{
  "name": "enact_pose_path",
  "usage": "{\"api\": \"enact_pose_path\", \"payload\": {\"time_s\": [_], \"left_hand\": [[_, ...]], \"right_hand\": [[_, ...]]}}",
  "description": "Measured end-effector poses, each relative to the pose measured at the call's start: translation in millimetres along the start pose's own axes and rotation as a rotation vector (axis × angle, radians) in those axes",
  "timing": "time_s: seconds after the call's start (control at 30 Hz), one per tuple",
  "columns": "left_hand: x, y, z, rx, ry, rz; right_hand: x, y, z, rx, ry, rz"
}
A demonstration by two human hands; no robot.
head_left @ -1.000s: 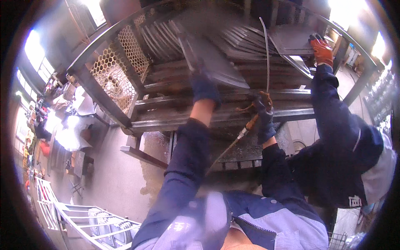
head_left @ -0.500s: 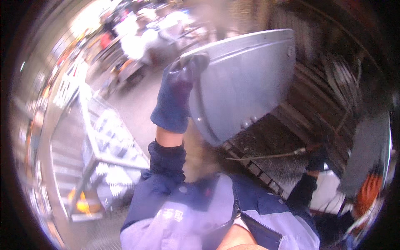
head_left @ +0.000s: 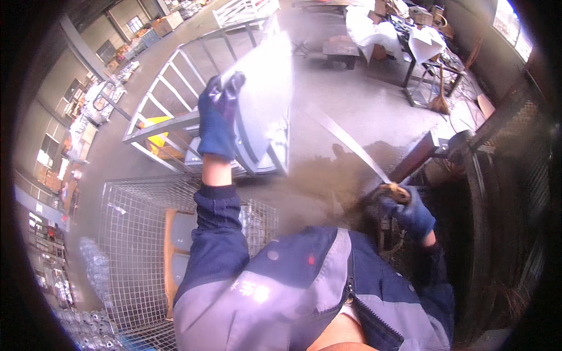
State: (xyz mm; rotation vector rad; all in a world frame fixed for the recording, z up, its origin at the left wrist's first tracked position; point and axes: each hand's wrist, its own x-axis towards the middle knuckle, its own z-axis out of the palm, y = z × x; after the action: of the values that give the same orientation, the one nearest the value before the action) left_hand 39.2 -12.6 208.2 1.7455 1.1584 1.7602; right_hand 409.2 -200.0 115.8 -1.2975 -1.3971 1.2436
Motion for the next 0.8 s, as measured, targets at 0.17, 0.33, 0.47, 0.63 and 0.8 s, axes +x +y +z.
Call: {"api": "enact_pose_path", "payload": {"time_s": [0.17, 0.33, 0.47, 0.63, 0.8], "left_hand": [[53, -54, -73, -0.211, 0.251, -0.053], [67, -107, -119, -0.115, 0.311, -0.148], [64, -141, -147, -0.037, 0.326, -0.133], [63, -160, -179, 0.121, 0.164, -0.087], [61, -162, -188, 0.139, 0.172, -0.084]], "right_hand": [[115, -11, 61, -0.17, -0.01, -0.07], [180, -66, 112, -0.558, -0.147, -0.019], [218, -97, 146, -0.434, -0.444, 0.054], [270, -113, 180, -0.39, -0.125, 0.079], [270, -89, 171, -0.601, -0.27, 0.185]]}}
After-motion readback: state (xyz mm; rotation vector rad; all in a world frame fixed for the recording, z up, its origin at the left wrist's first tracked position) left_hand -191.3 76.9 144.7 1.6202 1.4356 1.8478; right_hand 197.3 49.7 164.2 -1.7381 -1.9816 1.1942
